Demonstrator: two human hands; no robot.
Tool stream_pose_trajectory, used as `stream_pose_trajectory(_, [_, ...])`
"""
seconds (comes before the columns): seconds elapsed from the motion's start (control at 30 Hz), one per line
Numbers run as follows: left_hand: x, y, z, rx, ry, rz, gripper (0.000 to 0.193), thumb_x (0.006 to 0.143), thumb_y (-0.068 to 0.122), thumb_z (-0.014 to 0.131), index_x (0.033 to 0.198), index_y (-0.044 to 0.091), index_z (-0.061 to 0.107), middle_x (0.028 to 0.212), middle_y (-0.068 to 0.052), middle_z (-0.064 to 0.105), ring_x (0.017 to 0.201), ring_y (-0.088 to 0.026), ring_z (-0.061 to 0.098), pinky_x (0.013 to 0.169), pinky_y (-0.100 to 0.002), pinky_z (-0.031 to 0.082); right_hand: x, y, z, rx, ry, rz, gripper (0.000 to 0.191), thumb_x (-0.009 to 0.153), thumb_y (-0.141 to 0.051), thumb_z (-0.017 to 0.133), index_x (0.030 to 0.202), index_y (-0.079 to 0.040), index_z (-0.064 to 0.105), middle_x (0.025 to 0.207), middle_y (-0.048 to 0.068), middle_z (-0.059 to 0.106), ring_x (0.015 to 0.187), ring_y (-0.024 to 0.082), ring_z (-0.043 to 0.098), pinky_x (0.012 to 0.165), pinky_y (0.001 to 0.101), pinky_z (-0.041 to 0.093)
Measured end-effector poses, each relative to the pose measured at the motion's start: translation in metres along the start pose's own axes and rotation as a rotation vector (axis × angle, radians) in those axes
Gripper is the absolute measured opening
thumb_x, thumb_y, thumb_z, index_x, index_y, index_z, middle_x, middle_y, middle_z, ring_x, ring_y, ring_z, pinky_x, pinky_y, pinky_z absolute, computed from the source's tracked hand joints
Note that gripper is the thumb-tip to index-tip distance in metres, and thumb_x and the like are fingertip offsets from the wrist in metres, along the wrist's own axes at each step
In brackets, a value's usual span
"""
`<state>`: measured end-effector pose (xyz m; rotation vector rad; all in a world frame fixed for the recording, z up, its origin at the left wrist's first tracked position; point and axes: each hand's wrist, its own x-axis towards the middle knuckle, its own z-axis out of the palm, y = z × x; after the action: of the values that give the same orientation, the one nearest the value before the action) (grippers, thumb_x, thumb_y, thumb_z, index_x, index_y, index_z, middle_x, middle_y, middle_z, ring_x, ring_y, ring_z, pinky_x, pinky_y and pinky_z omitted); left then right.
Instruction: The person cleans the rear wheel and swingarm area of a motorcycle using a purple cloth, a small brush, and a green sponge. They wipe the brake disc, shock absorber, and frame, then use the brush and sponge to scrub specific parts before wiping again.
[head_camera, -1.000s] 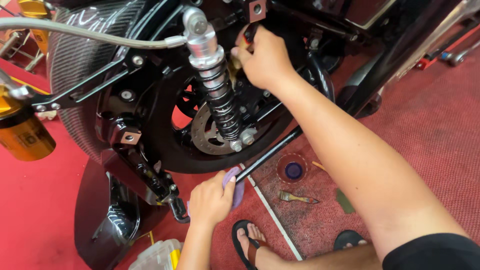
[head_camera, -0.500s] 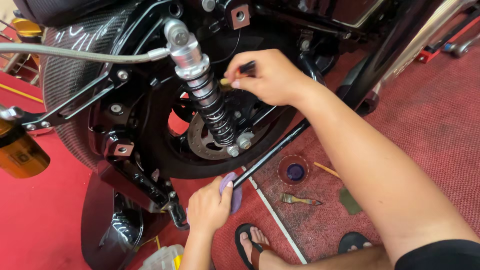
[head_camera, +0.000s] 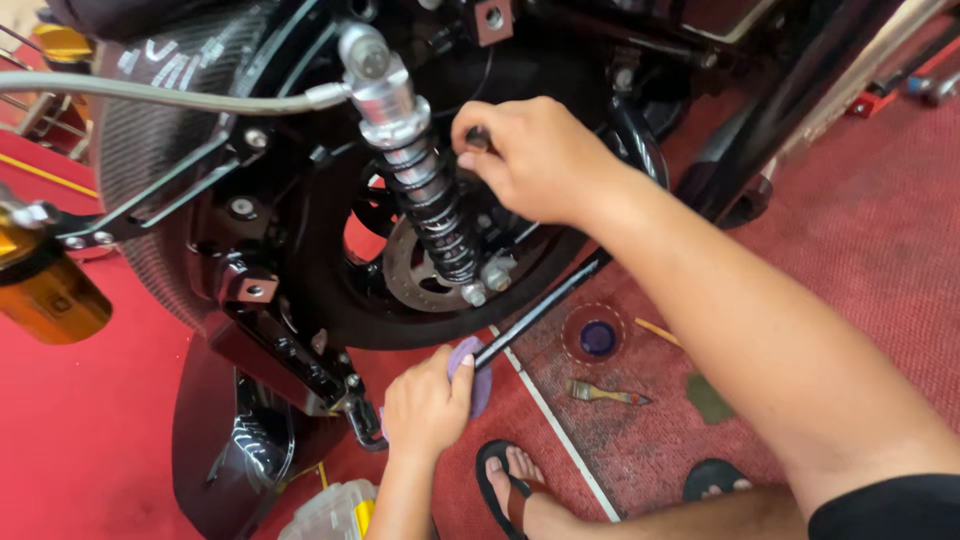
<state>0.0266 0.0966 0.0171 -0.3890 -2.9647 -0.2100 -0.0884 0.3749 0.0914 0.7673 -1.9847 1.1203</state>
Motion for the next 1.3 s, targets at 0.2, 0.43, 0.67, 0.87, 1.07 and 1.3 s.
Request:
stream_pose_trajectory(0.2, [-0.002,-0.002,-0.002,-0.014,0.015,0.001,0.032,0.093,0.039,0.053,0.095,0.012,0.070,0.080,-0.020,0.072,0.078,-0.043,0.068,0.069,-0.056,0.050,0.013,-0.014,0.003,0.098,-0.110,0.229,0.011,0.094,-0.013,0.070,0.098,-0.005,0.064,0.078,0.011,0.073,0.071,0.028,0.074,0.064,0.0363,0.056])
stream_pose_trajectory(0.43, [-0.004,0.000,-0.006,-0.025,0.024,-0.004,0.035,0.094,0.041,0.053,0.090,0.011,0.069,0.080,-0.018,0.072,0.078,-0.041,0.068,0.070,-0.055,0.051,0.013,-0.012,0.019,0.065,0.123,0.292,0.016,0.092,-0.015,0.073,0.095,-0.003,0.062,0.075,0.012,0.070,0.069,0.030,0.072,0.066,0.0368,0.055])
stream_pose_trajectory(0.67, [-0.005,-0.002,-0.009,-0.032,0.042,0.008,0.034,0.094,0.041,0.054,0.088,0.011,0.069,0.077,-0.018,0.072,0.076,-0.041,0.068,0.069,-0.055,0.051,0.018,-0.021,0.007,-0.054,0.025,0.323,0.012,0.090,-0.014,0.072,0.092,-0.005,0.065,0.075,0.013,0.071,0.069,0.032,0.071,0.066,0.0388,0.054])
stream_pose_trajectory(0.87, [-0.006,-0.004,-0.007,-0.038,0.043,0.004,0.036,0.094,0.042,0.054,0.086,0.011,0.069,0.077,-0.017,0.072,0.075,-0.040,0.069,0.068,-0.054,0.052,0.010,-0.023,0.017,0.058,0.155,0.358,0.014,0.095,-0.016,0.070,0.099,-0.004,0.065,0.077,0.012,0.071,0.070,0.029,0.072,0.067,0.0368,0.055])
stream_pose_trajectory(1.07, [-0.007,-0.007,-0.008,-0.031,0.070,0.003,0.035,0.094,0.042,0.055,0.088,0.011,0.070,0.077,-0.017,0.072,0.074,-0.040,0.069,0.068,-0.054,0.052,-0.019,-0.023,0.018,-0.054,0.099,0.401,0.013,0.096,-0.015,0.073,0.103,-0.005,0.068,0.079,0.011,0.071,0.073,0.027,0.072,0.067,0.0359,0.053])
stream_pose_trajectory(1.3, [-0.008,-0.007,-0.009,-0.025,0.058,0.021,0.035,0.093,0.042,0.055,0.085,0.010,0.068,0.078,-0.018,0.072,0.075,-0.041,0.069,0.068,-0.054,0.052,-0.047,-0.025,0.028,0.255,0.230,0.279,0.011,0.101,-0.011,0.067,0.109,-0.004,0.065,0.095,0.011,0.073,0.089,0.022,0.074,0.081,0.0330,0.060])
